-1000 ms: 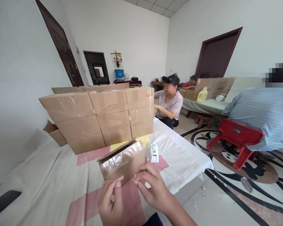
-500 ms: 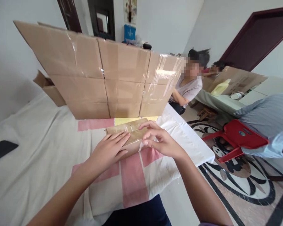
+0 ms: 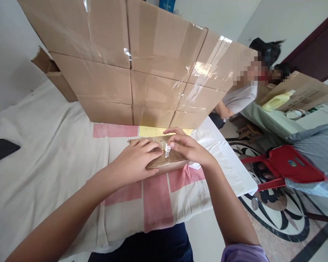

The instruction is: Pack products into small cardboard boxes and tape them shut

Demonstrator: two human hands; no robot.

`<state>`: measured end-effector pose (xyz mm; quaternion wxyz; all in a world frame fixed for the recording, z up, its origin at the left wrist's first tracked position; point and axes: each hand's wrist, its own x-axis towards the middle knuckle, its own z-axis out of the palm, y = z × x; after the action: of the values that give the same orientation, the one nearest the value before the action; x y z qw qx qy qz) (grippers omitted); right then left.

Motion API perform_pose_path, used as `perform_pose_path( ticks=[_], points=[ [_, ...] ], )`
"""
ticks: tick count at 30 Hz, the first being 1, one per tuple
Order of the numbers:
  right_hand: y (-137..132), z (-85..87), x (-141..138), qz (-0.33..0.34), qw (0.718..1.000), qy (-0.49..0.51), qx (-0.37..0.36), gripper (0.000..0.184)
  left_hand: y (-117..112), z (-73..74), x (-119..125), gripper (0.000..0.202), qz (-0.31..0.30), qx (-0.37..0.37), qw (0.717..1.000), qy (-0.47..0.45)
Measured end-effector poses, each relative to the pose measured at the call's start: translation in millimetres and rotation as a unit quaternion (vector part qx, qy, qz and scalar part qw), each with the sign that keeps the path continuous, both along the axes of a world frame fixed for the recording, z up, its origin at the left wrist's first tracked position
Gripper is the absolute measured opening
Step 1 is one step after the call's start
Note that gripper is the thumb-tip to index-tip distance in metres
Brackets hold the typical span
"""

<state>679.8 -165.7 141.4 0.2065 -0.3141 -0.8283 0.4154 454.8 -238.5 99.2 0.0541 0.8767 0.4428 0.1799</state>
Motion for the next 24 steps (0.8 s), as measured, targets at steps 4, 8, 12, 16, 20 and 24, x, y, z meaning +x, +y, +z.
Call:
perform_pose_path(
  ticks=[4, 8, 12, 16, 20, 24],
  points=[
    [2.9, -5.3, -4.4, -0.001, 1.0, -0.017, 0.001, 0.032, 2.9, -4.8, -6.8, 0.034, -0.025, 0.003, 1.0, -0.012],
    [4.7, -14.7, -2.3, -0.018, 1.0, -0.01, -0.008, 0.035, 5.1, -2.4, -8.9, 0.03, -0.034, 0.004, 0.999, -0.006],
    [4.5, -19.0, 0.0, -0.025, 1.0, -0.01, -0.005, 0.033, 2.6, 1.3, -6.9, 0.034, -0.023, 0.007, 1.0, -0.003],
    [3.8, -21.3, -3.0, -0.015, 0.998, -0.049, 0.024, 0.027, 0.8, 2.7, -5.5, 0.036, -0.023, 0.006, 1.0, -0.008],
    [3.6, -29.1, -5.5, -0.011, 0.99, -0.099, 0.097, 0.017, 1.0, -0.8, -4.9, 0.035, -0.031, 0.029, 0.999, 0.009],
    [3.9, -34.4, -5.5, -0.021, 0.985, -0.113, 0.126, 0.012, 1.6, -4.6, -5.1, 0.039, -0.037, 0.031, 0.999, 0.012]
  ],
)
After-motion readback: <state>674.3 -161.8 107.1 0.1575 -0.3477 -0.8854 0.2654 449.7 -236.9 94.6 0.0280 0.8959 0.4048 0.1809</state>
